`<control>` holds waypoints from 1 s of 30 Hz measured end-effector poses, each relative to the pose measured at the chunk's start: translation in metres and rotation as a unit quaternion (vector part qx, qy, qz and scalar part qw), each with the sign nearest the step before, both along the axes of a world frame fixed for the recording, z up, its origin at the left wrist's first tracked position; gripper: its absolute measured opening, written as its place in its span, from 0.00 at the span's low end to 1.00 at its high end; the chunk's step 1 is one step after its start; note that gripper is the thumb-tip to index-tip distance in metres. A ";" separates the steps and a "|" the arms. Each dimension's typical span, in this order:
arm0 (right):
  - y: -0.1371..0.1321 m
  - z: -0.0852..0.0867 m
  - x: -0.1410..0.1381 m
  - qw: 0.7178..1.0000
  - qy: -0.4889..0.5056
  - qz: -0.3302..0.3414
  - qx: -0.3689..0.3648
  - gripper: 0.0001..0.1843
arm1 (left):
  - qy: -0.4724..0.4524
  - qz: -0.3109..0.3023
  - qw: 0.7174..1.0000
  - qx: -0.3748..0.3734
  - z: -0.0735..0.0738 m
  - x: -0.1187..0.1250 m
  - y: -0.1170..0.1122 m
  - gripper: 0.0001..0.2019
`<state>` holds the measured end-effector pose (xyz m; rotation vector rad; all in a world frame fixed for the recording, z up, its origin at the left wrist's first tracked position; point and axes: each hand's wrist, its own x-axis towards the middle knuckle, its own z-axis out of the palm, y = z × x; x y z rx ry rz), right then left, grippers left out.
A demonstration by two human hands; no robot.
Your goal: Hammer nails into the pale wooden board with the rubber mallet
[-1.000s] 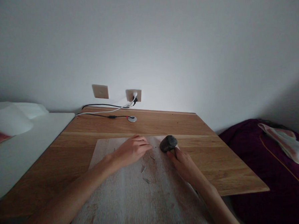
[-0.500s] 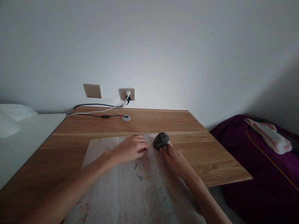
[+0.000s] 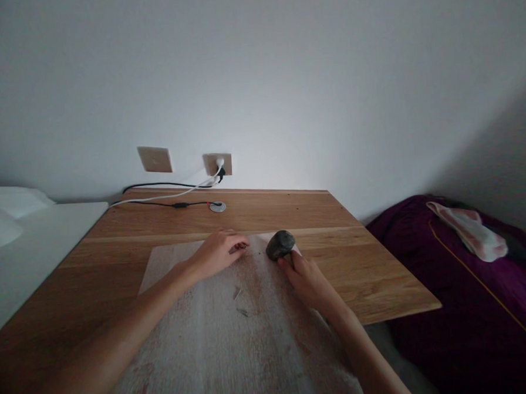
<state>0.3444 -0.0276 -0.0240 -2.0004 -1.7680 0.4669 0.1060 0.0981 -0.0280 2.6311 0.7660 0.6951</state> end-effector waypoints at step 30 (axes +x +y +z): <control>0.000 0.003 -0.003 1.000 -0.002 -0.006 -0.001 0.12 | 0.021 -0.022 0.998 0.062 0.000 0.004 -0.005 0.03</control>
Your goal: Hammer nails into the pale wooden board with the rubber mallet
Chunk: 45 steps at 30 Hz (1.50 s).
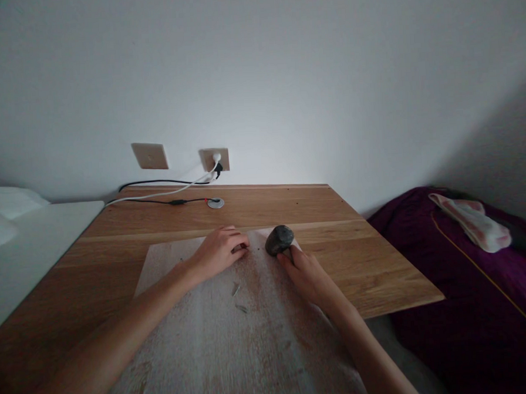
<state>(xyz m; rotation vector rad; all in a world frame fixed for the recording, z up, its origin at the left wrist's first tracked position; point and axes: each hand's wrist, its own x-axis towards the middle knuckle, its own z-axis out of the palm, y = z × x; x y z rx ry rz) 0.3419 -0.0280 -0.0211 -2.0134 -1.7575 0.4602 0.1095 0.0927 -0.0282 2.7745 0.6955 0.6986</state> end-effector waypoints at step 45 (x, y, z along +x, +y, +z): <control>-0.001 -0.003 0.000 1.000 -0.004 0.005 0.009 0.14 | -0.042 0.030 0.989 -0.136 -0.006 0.002 -0.003 0.21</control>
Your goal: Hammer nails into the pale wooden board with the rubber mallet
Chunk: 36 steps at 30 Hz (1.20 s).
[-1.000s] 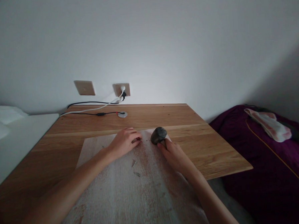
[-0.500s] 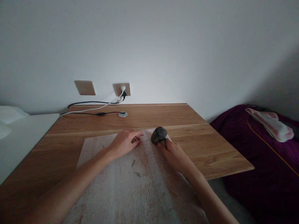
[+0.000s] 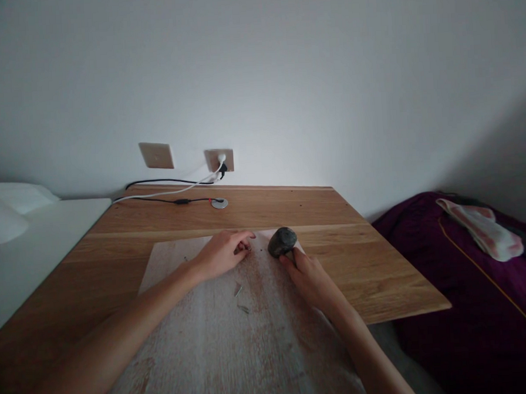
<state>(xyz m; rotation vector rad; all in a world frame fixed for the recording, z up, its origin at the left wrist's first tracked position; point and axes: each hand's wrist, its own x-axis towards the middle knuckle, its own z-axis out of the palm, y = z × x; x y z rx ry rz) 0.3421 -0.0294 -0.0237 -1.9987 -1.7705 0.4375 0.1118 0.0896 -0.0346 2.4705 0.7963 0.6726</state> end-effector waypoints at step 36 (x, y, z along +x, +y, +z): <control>0.001 0.001 0.000 1.000 0.004 -0.002 -0.004 0.20 | 0.012 0.021 1.000 0.005 0.003 0.001 -0.002 0.20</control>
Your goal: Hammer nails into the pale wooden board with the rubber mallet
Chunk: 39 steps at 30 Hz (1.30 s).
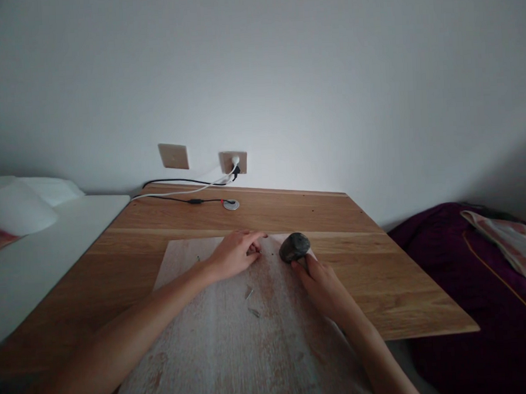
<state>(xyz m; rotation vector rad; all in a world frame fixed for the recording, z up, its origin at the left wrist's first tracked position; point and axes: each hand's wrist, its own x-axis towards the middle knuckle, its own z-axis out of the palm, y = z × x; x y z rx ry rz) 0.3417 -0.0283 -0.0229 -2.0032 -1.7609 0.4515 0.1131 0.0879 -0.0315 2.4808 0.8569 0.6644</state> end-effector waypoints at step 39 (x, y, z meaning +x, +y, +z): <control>0.001 0.003 0.000 1.000 -0.017 -0.004 -0.003 0.17 | 0.010 0.012 1.000 -0.009 -0.001 0.002 0.000 0.25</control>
